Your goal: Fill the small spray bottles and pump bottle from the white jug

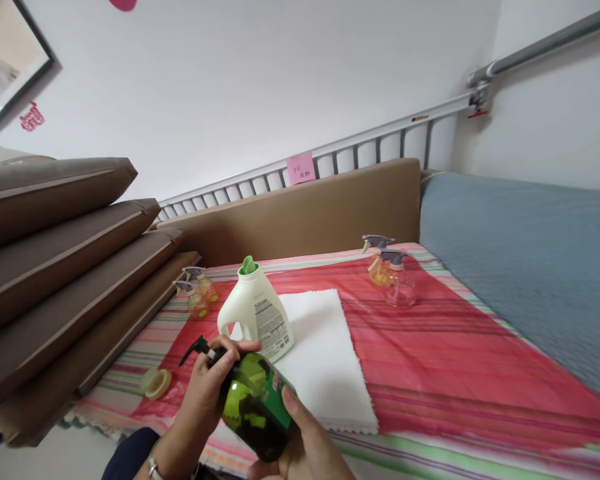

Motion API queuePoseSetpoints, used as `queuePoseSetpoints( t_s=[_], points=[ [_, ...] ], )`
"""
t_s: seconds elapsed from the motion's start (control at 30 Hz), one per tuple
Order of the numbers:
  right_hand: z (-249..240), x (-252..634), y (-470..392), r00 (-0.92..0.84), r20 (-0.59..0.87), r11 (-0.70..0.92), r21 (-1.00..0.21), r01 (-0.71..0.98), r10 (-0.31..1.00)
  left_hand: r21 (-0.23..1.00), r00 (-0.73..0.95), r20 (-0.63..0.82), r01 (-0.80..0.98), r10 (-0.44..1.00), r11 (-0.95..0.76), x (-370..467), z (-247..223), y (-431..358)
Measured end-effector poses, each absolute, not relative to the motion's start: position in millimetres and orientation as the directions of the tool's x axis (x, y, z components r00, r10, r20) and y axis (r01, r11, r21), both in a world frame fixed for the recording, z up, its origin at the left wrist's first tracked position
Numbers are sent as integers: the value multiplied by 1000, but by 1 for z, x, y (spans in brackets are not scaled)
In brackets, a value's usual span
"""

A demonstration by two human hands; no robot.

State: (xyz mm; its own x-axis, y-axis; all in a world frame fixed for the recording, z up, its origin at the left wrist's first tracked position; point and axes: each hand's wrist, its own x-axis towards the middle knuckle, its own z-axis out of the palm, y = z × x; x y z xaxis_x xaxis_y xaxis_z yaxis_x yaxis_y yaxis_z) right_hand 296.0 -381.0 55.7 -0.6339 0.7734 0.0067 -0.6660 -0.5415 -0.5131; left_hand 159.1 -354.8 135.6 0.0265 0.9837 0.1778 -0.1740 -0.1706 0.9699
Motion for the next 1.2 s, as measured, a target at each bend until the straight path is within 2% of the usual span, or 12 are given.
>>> queuePoseSetpoints(
  t_s=[0.17, 0.33, 0.37, 0.53, 0.6, 0.7, 0.8, 0.87, 0.97, 1.03, 1.1, 1.2],
  points=[
    [62, 290, -386, -162, 150, -43, -592, -805, 975, 952, -41, 195, -234, 980, -199, 156, 137, -350],
    [72, 299, -383, -568, -28, -514, -461, -723, 823, 964, -30, 210, -162, 977, -212, 157, 136, -350],
    [72, 300, -383, -593, -24, -532, -474, -702, 804, 965, -22, 211, -153, 977, -212, 157, 136, -350],
    [68, 293, -391, -104, 181, 54, -697, -715, 978, 936, -21, 197, -294, 980, -194, 159, 138, -351],
    [69, 290, -393, -28, 211, 129, -691, -711, 977, 921, -20, 184, -347, 983, -180, 160, 139, -350],
    [71, 294, -387, -269, 88, -185, -522, -833, 959, 930, -32, 203, -306, 979, -203, 161, 139, -351],
    [72, 303, -382, -641, -1, -580, -428, -693, 768, 940, -36, 224, -254, 974, -225, 159, 140, -352],
    [71, 305, -383, -601, 44, -502, -503, -704, 798, 939, -39, 227, -257, 973, -229, 157, 141, -353],
    [69, 298, -390, -254, 166, -99, -622, -777, 953, 931, -54, 231, -277, 972, -236, 156, 142, -352],
    [68, 291, -392, -98, 204, 52, -623, -781, 974, 927, -70, 237, -283, 969, -247, 158, 143, -351],
    [68, 289, -392, -120, 160, -17, -532, -847, 980, 928, -80, 248, -267, 965, -261, 160, 142, -352],
    [66, 292, -387, -511, -9, -478, -366, -798, 860, 938, -62, 255, -227, 965, -263, 163, 139, -354]
  ],
)
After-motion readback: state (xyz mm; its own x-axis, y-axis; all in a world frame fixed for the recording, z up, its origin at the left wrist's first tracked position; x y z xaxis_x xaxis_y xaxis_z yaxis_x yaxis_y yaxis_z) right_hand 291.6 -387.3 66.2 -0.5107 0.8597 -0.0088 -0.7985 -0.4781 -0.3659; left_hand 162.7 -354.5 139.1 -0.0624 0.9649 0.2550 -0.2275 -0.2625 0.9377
